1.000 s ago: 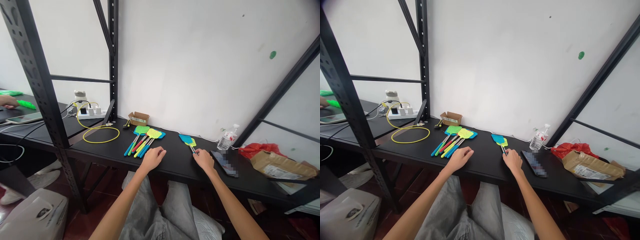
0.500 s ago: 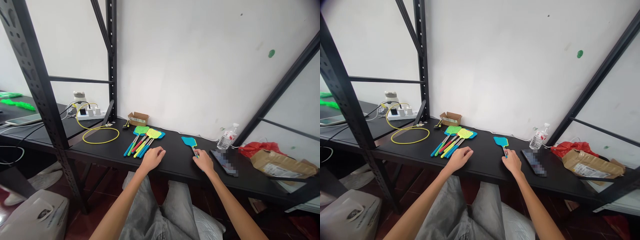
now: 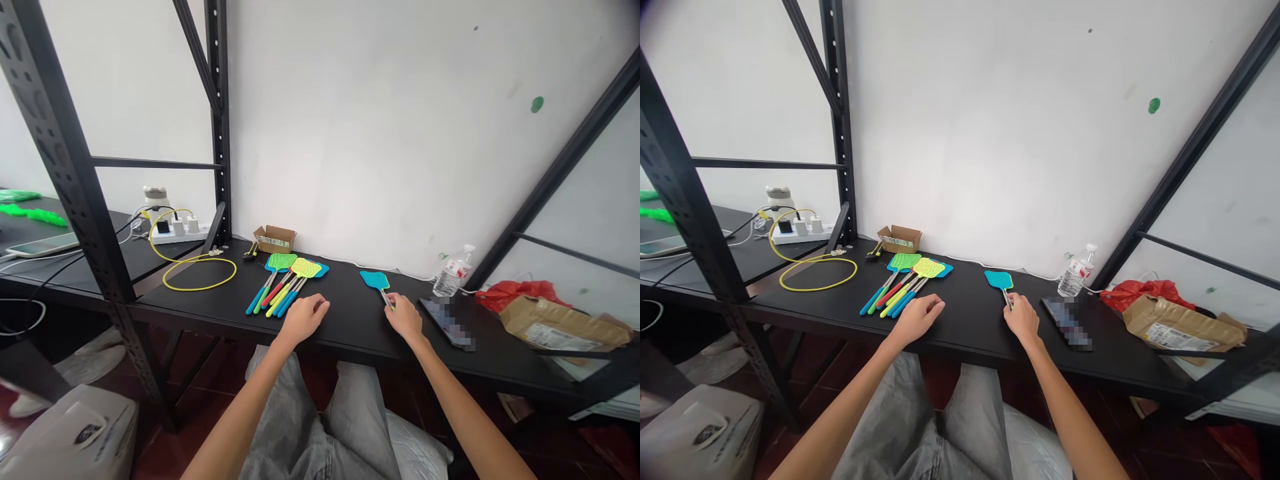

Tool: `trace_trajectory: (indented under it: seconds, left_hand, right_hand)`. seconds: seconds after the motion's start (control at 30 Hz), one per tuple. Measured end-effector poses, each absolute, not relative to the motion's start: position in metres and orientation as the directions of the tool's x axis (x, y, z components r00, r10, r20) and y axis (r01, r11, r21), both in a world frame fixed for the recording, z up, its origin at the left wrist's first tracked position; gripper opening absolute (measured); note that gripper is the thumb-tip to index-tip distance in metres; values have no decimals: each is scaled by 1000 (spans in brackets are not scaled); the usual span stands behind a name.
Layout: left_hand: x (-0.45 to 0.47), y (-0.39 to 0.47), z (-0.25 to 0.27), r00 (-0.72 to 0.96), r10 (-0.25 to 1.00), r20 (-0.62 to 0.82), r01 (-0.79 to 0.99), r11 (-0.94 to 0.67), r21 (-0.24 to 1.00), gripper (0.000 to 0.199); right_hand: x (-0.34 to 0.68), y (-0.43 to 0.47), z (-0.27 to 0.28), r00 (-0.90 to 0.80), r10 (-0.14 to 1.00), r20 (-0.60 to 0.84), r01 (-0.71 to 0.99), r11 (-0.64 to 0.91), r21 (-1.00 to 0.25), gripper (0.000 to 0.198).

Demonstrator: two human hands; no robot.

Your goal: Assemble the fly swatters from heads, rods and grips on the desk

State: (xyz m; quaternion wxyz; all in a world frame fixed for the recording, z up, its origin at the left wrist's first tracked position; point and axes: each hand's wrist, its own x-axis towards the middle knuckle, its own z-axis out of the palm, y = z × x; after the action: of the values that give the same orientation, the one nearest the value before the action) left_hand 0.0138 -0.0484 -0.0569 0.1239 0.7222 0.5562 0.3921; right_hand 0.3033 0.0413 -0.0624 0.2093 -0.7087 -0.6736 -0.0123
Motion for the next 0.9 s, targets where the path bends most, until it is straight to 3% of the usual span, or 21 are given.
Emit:
trace_trajectory:
  seconds: [0.17, 0.37, 0.5, 0.67, 0.9]
  left_hand:
    - [14, -48, -56, 68, 901, 429, 711, -345, 613, 32]
    - [14, -48, -58, 76, 898, 433, 731, -345, 588, 32]
    - [15, -50, -58, 88, 900, 428, 770, -334, 544, 33]
    - [17, -50, -50, 109, 920, 376, 836, -290, 466, 31]
    - [-13, -33, -25, -120, 916, 383, 964, 16, 265, 22]
  right_hand:
    - [303, 45, -59, 94, 944, 316, 969, -14, -247, 29]
    - [283, 8, -65, -105, 823, 559, 977, 191, -98, 29]
    - [268, -17, -73, -202, 821, 534, 924, 341, -174, 24]
    - [267, -16, -77, -162, 875, 457, 900, 320, -295, 21]
    - [269, -12, -77, -183, 884, 430, 881, 342, -328, 22]
